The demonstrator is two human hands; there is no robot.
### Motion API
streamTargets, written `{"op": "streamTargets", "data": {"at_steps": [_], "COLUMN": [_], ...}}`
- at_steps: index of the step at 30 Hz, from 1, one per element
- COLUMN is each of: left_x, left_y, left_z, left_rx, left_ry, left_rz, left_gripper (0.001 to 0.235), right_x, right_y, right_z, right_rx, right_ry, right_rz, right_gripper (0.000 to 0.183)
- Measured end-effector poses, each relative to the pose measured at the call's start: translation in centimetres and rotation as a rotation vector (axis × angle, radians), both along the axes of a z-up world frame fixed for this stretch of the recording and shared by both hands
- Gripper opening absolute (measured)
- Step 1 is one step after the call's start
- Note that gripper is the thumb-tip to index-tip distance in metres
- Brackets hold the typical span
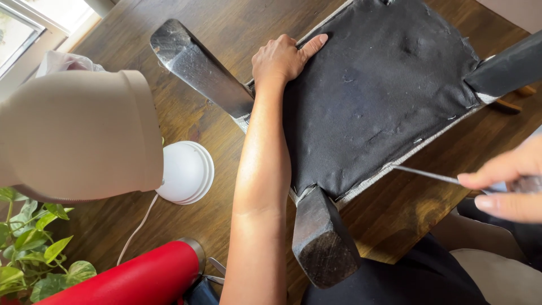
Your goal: The person uses pliers to pull staples from the underside of an overturned chair. They then use a screwdriver to pry the fabric away from the chair frame.
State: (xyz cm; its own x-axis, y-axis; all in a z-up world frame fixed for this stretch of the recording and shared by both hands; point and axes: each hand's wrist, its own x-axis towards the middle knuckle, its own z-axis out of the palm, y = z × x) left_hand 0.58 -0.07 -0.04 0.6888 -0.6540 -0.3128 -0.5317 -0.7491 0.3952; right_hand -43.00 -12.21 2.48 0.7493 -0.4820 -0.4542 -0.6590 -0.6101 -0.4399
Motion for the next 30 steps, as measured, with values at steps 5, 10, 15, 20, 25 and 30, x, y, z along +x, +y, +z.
{"op": "streamTargets", "data": {"at_steps": [5, 10, 15, 20, 25, 30], "left_x": [-0.1, 0.1, 0.3, 0.2, 0.1, 0.3], "left_y": [0.1, 0.1, 0.0, 0.0, 0.1, -0.1], "left_z": [0.1, -0.2, -0.3, -0.4, -0.1, -0.7], "left_rx": [0.011, -0.003, 0.010, 0.006, 0.004, -0.004], "left_ry": [0.019, 0.011, 0.006, 0.006, 0.009, -0.007], "left_rz": [-0.004, 0.000, -0.005, -0.015, -0.004, -0.010], "left_gripper": [0.096, 0.096, 0.100, 0.097, 0.100, 0.101], "right_x": [7.3, 9.3, 9.8, 10.6, 10.6, 11.7], "right_y": [1.2, 2.4, 2.7, 3.3, 3.4, 3.4], "right_z": [6.5, 6.9, 7.5, 8.2, 8.9, 8.5], "right_rx": [-0.083, -0.326, -0.349, -0.336, -0.341, -0.356], "right_ry": [0.430, 0.605, 0.648, 0.660, 0.578, 0.675], "right_rz": [-0.036, 0.108, 0.124, 0.103, 0.070, 0.179], "right_gripper": [0.039, 0.033, 0.034, 0.034, 0.034, 0.034]}}
